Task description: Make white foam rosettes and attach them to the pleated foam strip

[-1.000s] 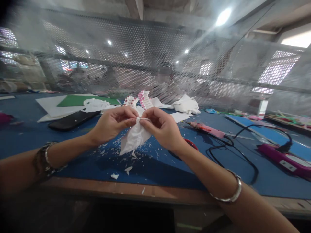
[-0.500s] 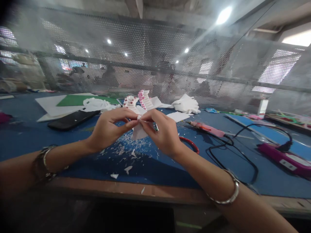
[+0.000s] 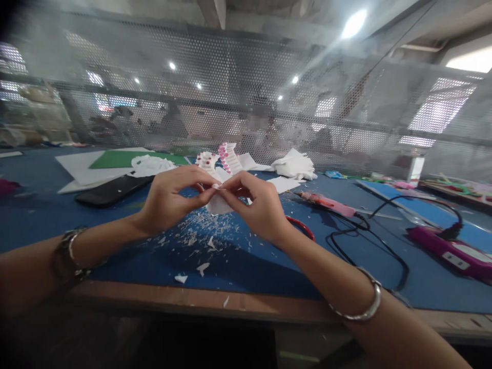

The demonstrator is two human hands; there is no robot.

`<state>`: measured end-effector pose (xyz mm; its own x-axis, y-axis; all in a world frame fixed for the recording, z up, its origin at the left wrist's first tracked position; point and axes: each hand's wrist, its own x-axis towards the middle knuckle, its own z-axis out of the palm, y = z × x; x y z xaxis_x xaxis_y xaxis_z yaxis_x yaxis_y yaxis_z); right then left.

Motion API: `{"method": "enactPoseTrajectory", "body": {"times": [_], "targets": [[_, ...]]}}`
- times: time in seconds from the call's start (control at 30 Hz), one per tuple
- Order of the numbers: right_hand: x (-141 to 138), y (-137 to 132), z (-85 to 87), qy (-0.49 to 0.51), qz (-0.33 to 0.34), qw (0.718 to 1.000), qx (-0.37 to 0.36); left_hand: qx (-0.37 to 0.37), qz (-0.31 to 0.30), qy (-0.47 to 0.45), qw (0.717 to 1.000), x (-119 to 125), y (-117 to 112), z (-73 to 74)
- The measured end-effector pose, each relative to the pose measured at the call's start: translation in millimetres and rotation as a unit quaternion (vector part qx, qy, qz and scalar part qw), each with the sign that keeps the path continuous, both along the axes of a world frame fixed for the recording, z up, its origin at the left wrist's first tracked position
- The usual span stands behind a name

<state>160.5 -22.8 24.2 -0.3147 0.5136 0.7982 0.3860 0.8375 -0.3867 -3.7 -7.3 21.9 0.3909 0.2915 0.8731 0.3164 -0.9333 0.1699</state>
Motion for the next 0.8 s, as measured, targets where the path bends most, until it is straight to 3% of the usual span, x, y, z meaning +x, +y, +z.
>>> {"method": "enactPoseTrajectory", "body": {"times": [0.17, 0.27, 0.53, 0.8], "targets": [[-1.7, -0.8, 3.6, 0.061, 0.023, 0.994, -0.087, -0.082, -0.046, -0.012, 0.995, 0.7, 0.1, 0.7], [-1.5, -1.0, 4.4, 0.058, 0.025, 0.993, -0.099, -0.133, -0.069, -0.039, 0.988, 2.0, 3.0, -2.1], [2.1, -1.2, -0.1, -0.091, -0.034, 0.993, 0.060, -0.255, -0.094, -0.081, 0.959, 5.0, 8.5, -5.4], [5.2, -4.3, 7.9, -0.111, -0.060, 0.991, 0.034, -0.313, -0.155, -0.089, 0.933, 5.8, 11.6, -4.3]]}}
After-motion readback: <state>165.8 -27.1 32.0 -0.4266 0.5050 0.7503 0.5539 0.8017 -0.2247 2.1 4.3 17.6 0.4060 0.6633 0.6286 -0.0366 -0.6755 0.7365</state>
